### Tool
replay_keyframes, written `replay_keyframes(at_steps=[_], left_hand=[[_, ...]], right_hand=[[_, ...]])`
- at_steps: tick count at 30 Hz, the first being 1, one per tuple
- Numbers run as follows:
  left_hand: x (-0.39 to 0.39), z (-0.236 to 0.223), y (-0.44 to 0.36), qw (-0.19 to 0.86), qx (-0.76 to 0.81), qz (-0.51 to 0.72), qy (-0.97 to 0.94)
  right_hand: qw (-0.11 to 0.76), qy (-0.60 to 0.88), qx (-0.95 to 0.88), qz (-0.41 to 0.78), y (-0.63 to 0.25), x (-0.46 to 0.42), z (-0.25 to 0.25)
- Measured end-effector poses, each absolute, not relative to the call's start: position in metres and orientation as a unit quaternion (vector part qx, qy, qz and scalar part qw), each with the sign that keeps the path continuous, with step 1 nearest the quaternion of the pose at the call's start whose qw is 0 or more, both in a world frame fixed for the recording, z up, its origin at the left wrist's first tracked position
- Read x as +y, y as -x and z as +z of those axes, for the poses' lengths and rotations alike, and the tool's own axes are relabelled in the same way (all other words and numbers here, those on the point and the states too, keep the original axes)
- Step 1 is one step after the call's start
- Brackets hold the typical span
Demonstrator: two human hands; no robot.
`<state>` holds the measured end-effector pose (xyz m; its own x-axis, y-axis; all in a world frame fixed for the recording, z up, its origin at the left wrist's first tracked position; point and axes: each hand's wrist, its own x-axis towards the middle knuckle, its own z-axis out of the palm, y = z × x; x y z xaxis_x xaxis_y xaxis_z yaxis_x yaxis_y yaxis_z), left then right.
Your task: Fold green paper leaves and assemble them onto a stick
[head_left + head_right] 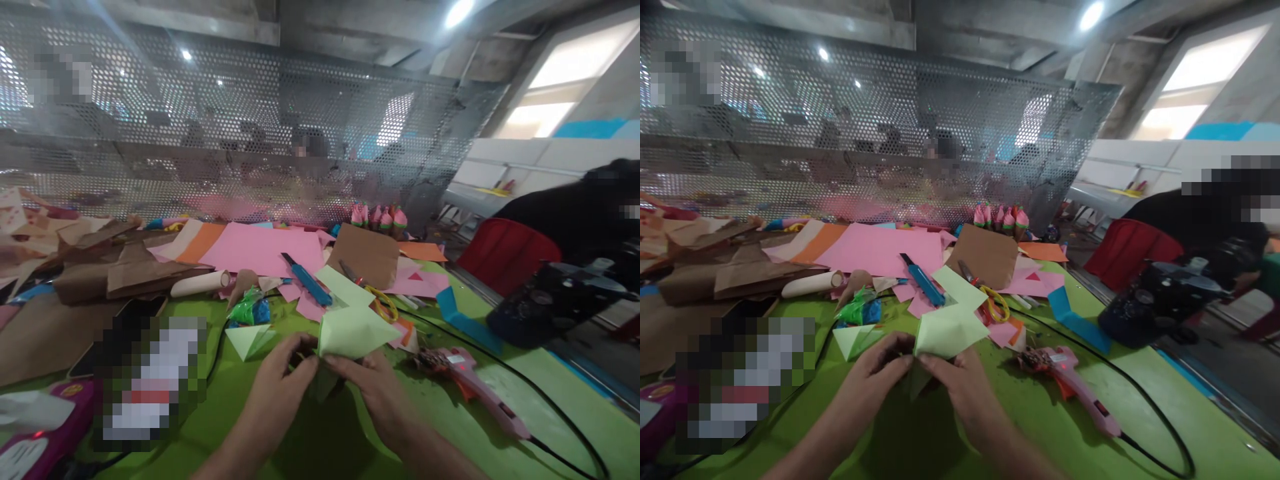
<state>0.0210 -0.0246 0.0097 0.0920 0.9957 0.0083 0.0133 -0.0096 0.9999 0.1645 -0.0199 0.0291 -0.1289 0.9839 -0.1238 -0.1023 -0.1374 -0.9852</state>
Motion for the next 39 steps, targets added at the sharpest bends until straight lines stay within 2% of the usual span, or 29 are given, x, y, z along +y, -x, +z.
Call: replay_keyframes(at_steps=[8,13,20,24,31,39], left_hand=[[-0.022,0.011,-0.016,0.443,0.497,0.475,-0.576],[-0.021,0.011,-0.014,0.409,0.507,0.474,-0.593],[-0.019,0.007,-0.014,0.415,0.513,0.473,-0.584],[-0.021,0.010,-0.016,0.384,0.537,0.459,-0.595],[-0.023,0.010,-0.020,0.288,0.575,0.421,-0.640],[-0.022,0.004,-0.018,0.363,0.548,0.436,-0.615]], right_hand=[[0.404,0.454,-0.471,0.639,-0.166,-0.022,0.026],[0.434,0.477,-0.469,0.604,-0.168,-0.022,0.022],[0.404,0.497,-0.468,0.609,-0.169,-0.023,0.028],[0.408,0.499,-0.466,0.607,-0.169,-0.023,0.028],[0.413,0.512,-0.560,0.503,-0.167,-0.021,0.023],[0.427,0.527,-0.575,0.458,-0.170,-0.015,0.018]])
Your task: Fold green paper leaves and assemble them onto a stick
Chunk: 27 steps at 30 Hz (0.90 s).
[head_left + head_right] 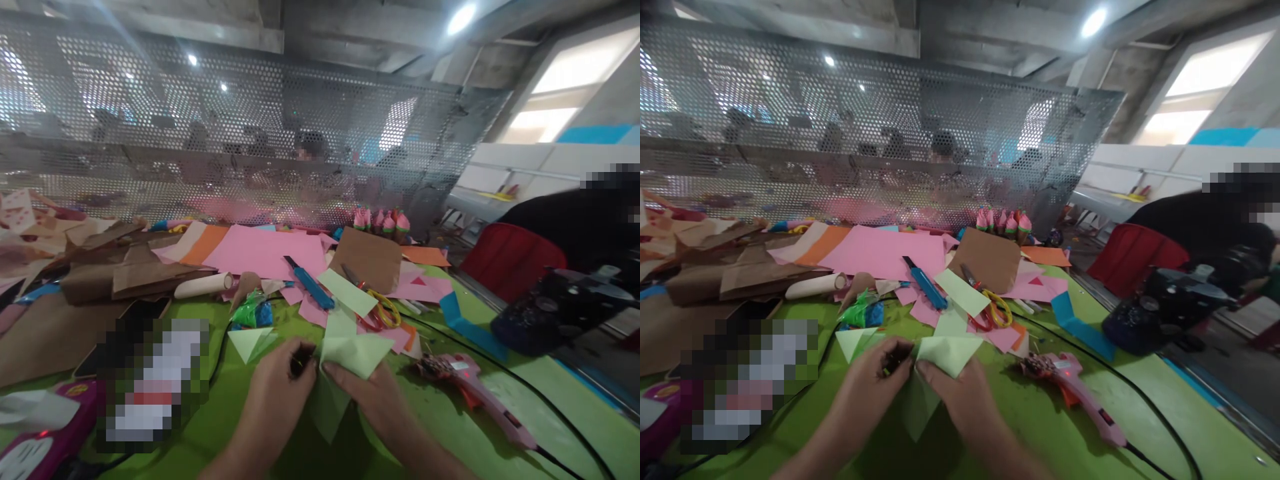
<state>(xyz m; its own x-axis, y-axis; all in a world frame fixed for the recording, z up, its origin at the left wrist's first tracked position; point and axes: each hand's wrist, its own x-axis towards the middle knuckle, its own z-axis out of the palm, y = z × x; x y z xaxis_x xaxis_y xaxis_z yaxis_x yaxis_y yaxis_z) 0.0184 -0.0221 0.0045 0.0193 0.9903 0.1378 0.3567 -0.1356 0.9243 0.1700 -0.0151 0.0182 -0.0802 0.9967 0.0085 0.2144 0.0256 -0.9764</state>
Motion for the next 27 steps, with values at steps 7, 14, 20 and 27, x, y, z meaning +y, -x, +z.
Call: replay_keyframes(at_steps=[7,14,20,27], left_hand=[[-0.024,0.003,-0.019,0.348,0.569,0.409,-0.623],[-0.024,0.002,-0.019,0.361,0.573,0.420,-0.605],[-0.029,0.005,-0.022,0.373,0.564,0.438,-0.592],[-0.029,0.004,-0.025,0.370,0.553,0.450,-0.596]], right_hand=[[0.417,0.508,-0.609,0.445,-0.171,-0.013,0.022],[0.392,0.471,-0.628,0.479,-0.170,-0.014,0.021],[0.402,0.485,-0.616,0.472,-0.170,-0.013,0.012],[0.379,0.524,-0.662,0.379,-0.171,-0.011,0.015]])
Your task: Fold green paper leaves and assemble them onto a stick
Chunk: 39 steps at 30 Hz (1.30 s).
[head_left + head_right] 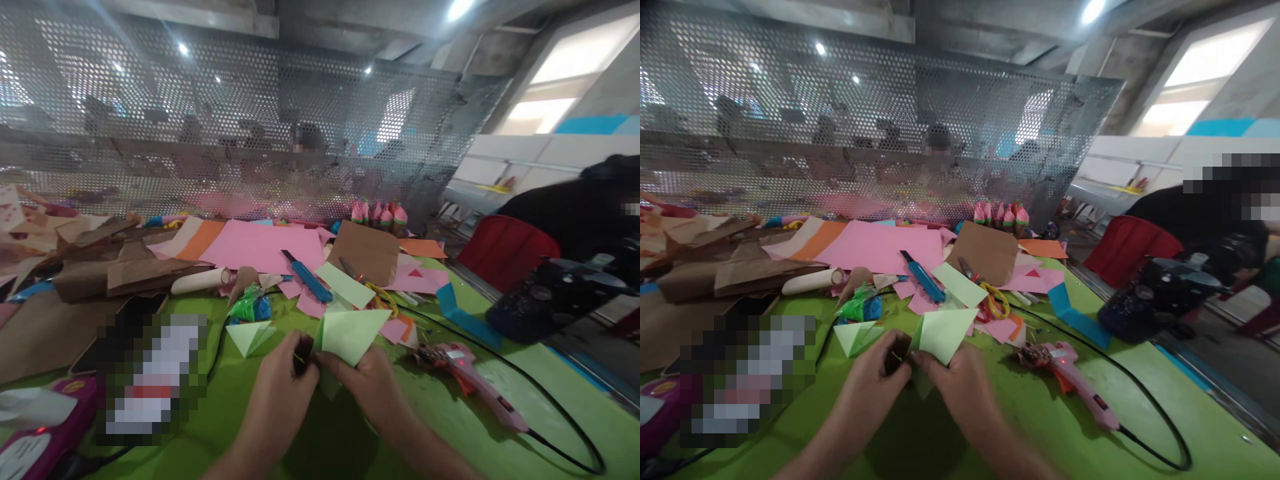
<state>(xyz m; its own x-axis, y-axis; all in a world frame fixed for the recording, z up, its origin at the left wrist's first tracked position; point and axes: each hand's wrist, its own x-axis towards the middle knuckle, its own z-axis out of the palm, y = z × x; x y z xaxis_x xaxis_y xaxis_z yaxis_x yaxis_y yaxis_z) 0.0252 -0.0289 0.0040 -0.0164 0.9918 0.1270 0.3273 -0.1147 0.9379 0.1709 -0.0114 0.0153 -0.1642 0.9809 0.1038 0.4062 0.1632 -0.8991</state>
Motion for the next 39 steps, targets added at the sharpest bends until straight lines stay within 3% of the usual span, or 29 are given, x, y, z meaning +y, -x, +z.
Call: replay_keyframes(at_steps=[19,39], left_hand=[[-0.021,-0.002,-0.019,0.423,0.530,0.477,-0.559],[-0.022,0.004,-0.021,0.461,0.524,0.472,-0.538]], right_hand=[[0.402,0.478,-0.561,0.543,-0.167,-0.012,0.025],[0.420,0.482,-0.539,0.548,-0.167,-0.008,0.024]])
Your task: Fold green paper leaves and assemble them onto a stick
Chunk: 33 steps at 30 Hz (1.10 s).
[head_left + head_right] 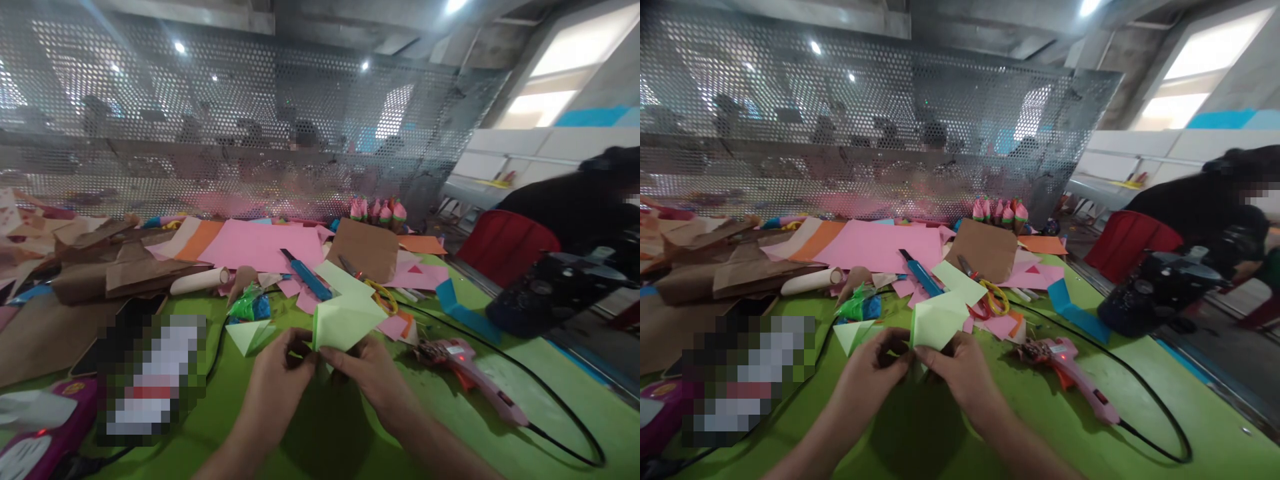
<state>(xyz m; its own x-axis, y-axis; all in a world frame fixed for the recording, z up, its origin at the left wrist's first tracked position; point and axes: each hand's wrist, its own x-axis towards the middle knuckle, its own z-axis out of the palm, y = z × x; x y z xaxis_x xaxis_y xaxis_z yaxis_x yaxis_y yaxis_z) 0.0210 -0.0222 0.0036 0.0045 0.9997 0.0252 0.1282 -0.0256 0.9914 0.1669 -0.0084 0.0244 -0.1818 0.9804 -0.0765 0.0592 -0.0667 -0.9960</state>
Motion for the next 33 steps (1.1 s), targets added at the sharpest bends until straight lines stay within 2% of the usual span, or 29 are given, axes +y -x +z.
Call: replay_keyframes(at_steps=[10,18,33], left_hand=[[-0.0233,0.0060,-0.0218,0.446,0.526,0.475,-0.546],[-0.0227,0.0039,-0.0186,0.420,0.526,0.472,-0.569],[-0.0223,-0.0002,-0.0190,0.418,0.529,0.485,-0.557]], right_hand=[[0.403,0.510,-0.546,0.529,-0.1684,-0.0081,0.0215],[0.428,0.523,-0.524,0.519,-0.1694,-0.0137,0.0218],[0.429,0.483,-0.495,0.581,-0.1688,-0.0129,0.0233]])
